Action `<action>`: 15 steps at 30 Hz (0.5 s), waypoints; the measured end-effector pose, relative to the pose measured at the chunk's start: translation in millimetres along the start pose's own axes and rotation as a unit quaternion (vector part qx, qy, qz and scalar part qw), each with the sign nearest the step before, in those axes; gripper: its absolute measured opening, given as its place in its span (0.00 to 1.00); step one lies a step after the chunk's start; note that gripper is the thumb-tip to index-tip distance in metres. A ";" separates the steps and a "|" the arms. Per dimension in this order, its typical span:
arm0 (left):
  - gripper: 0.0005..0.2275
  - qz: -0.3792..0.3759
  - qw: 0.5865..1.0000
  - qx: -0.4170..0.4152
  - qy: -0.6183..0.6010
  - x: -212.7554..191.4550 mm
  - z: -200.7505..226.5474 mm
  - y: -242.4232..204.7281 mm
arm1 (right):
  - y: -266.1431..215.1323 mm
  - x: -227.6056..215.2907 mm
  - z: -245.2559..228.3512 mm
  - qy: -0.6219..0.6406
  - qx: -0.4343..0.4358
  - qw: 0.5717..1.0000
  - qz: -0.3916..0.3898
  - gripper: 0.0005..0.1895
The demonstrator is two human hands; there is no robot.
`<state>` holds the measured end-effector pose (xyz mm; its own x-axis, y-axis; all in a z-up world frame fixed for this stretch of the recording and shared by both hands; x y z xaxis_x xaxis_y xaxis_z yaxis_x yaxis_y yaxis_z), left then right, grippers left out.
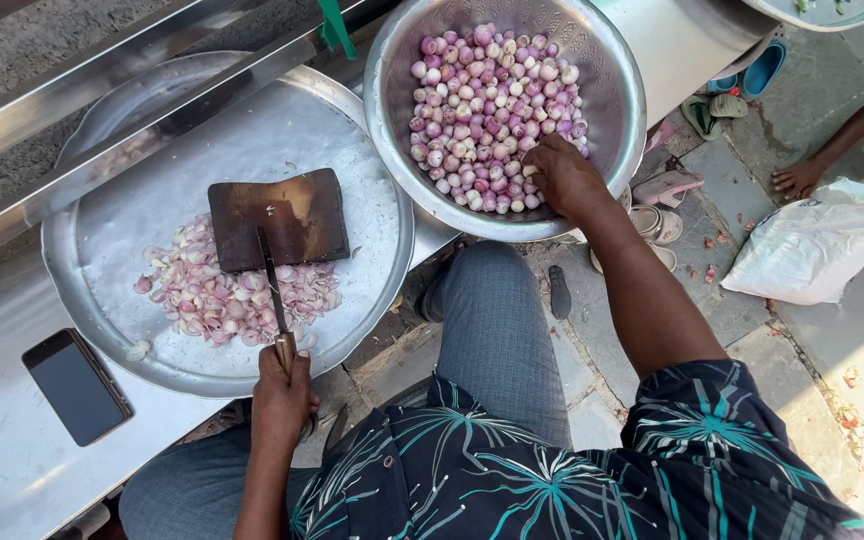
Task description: The person sits at a street-side stall and repeatedly picks small purple onions from a large metal bowl, places them on a wooden cutting board, and slices them with a knife. The chopped pieces fall into a large metal tray below. The person continues this process throughout the clip.
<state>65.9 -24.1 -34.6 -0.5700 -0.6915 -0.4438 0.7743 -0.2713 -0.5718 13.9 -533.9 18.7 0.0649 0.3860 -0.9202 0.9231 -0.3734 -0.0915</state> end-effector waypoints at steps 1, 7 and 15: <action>0.13 -0.004 1.000 0.008 -0.005 1.4 -1.3 1.7 | 0.5 0.8 -0.1 -0.003 -0.003 1.000 -0.001 0.14; 0.14 0.031 0.994 0.070 -0.078 6.3 -24.9 22.5 | 0.4 2.2 3.5 0.175 0.044 0.982 0.048 0.16; 0.15 0.054 0.987 0.085 -0.127 25.8 -111.2 117.8 | 25.5 45.4 -138.7 0.454 -0.123 0.881 -0.043 0.12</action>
<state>111.8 0.5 -190.1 -0.4102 -0.8627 -0.2960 0.8745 -0.2799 -0.3961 92.9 -408.9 27.4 0.1643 0.9616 -0.2200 0.9864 -0.1587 0.0431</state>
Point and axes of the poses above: each hand's wrist, its own y-axis towards the middle knuckle, its own x-axis out of the palm, z = x × y, the point moved 8 cm from there along y, towards the middle knuckle, and after that the axes turned 6 degrees about -z, right-handed, at the moved point
